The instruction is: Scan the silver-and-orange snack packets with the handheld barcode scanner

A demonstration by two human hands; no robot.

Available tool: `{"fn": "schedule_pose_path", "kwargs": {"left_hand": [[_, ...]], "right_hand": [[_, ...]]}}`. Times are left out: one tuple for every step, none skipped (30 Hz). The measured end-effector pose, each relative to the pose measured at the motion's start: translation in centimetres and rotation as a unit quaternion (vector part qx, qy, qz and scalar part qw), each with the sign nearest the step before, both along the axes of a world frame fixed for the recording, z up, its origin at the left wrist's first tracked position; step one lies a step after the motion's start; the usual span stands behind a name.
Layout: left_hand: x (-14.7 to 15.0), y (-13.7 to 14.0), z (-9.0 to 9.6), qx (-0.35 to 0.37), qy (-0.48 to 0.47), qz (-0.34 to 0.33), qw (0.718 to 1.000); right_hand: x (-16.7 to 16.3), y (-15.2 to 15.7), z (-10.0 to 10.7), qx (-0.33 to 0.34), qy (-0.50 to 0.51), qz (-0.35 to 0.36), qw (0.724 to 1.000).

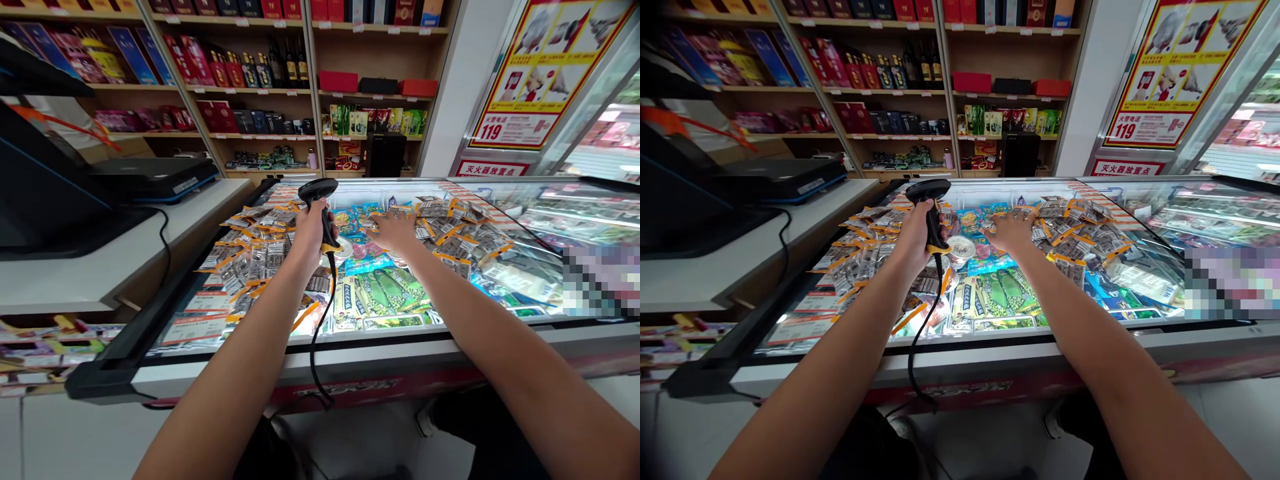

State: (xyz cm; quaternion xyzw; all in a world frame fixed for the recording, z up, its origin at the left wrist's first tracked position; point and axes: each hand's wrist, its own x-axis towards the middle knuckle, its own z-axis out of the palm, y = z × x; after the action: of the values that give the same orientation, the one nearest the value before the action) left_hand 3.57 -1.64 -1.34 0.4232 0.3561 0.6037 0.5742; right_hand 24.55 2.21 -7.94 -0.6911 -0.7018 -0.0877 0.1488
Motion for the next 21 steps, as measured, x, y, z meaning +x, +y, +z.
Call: {"fn": "schedule_pose_path", "kwargs": {"left_hand": [[0.0, 0.0, 0.0, -0.001, 0.001, -0.002, 1.0], [0.0, 0.0, 0.0, -0.002, 0.001, -0.003, 1.0], [-0.1, 0.0, 0.0, -0.002, 0.002, -0.005, 1.0], [-0.1, 0.0, 0.0, -0.002, 0.003, -0.006, 1.0], [-0.1, 0.0, 0.0, -0.002, 0.004, -0.007, 1.0], [-0.1, 0.0, 0.0, -0.002, 0.005, -0.006, 1.0], [-0.2, 0.0, 0.0, -0.001, 0.008, -0.006, 1.0], [-0.2, 0.0, -0.1, 0.001, 0.009, -0.005, 1.0], [-0.2, 0.1, -0.1, 0.005, 0.01, -0.006, 1.0], [-0.3, 0.1, -0.1, 0.009, 0.01, -0.006, 1.0], [-0.3, 0.2, 0.0, 0.013, 0.008, -0.006, 1.0], [-0.4, 0.2, 0.0, 0.015, 0.006, -0.003, 1.0], [-0.6, 0.3, 0.2, 0.018, 0.005, 0.002, 1.0], [-0.8, 0.4, 0.3, 0.02, 0.006, 0.01, 1.0], [-1.0, 0.6, 0.5, 0.024, 0.009, 0.021, 0.999], [-1.4, 0.7, 0.7, 0.029, 0.014, 0.034, 0.999], [-1.7, 0.9, 0.9, 0.037, 0.02, 0.048, 0.998], [-2.2, 1.1, 1.1, 0.045, 0.026, 0.064, 0.997], [-2.6, 1.3, 1.2, 0.05, 0.03, 0.081, 0.995], [-3.0, 1.5, 1.4, 0.053, 0.032, 0.098, 0.993], [-3.4, 1.7, 1.5, 0.052, 0.03, 0.111, 0.992]], "right_hand": [[0.7, 0.1, 0.0, -0.007, 0.004, 0.0, 1.0], [1.5, 0.1, 0.0, -0.009, 0.005, 0.002, 1.0], [2.3, 0.1, 0.0, -0.01, 0.004, 0.003, 1.0], [3.0, 0.0, 0.1, -0.012, 0.002, 0.003, 1.0], [3.6, -0.1, 0.2, -0.017, -0.001, 0.0, 1.0], [4.3, -0.3, 0.3, -0.022, -0.004, -0.004, 1.0], [4.8, -0.5, 0.4, -0.028, -0.009, -0.008, 1.0], [5.3, -0.7, 0.5, -0.032, -0.014, -0.009, 0.999], [5.9, -0.8, 0.5, -0.035, -0.019, -0.009, 0.999], [6.4, -1.0, 0.6, -0.036, -0.022, -0.009, 0.999], [6.9, -1.1, 0.6, -0.037, -0.025, -0.01, 0.999], [7.4, -1.2, 0.5, -0.038, -0.027, -0.012, 0.999], [7.9, -1.3, 0.5, -0.04, -0.028, -0.015, 0.999], [8.4, -1.3, 0.4, -0.041, -0.026, -0.019, 0.999], [8.9, -1.4, 0.4, -0.042, -0.024, -0.024, 0.999], [9.4, -1.4, 0.3, -0.043, -0.022, -0.028, 0.998], [9.7, -1.5, 0.3, -0.044, -0.02, -0.034, 0.998], [9.8, -1.6, 0.4, -0.044, -0.022, -0.042, 0.998], [9.8, -1.6, 0.5, -0.04, -0.027, -0.051, 0.998], [9.4, -1.6, 0.8, -0.028, -0.034, -0.058, 0.997], [8.9, -1.5, 1.1, -0.008, -0.039, -0.061, 0.997]]}}
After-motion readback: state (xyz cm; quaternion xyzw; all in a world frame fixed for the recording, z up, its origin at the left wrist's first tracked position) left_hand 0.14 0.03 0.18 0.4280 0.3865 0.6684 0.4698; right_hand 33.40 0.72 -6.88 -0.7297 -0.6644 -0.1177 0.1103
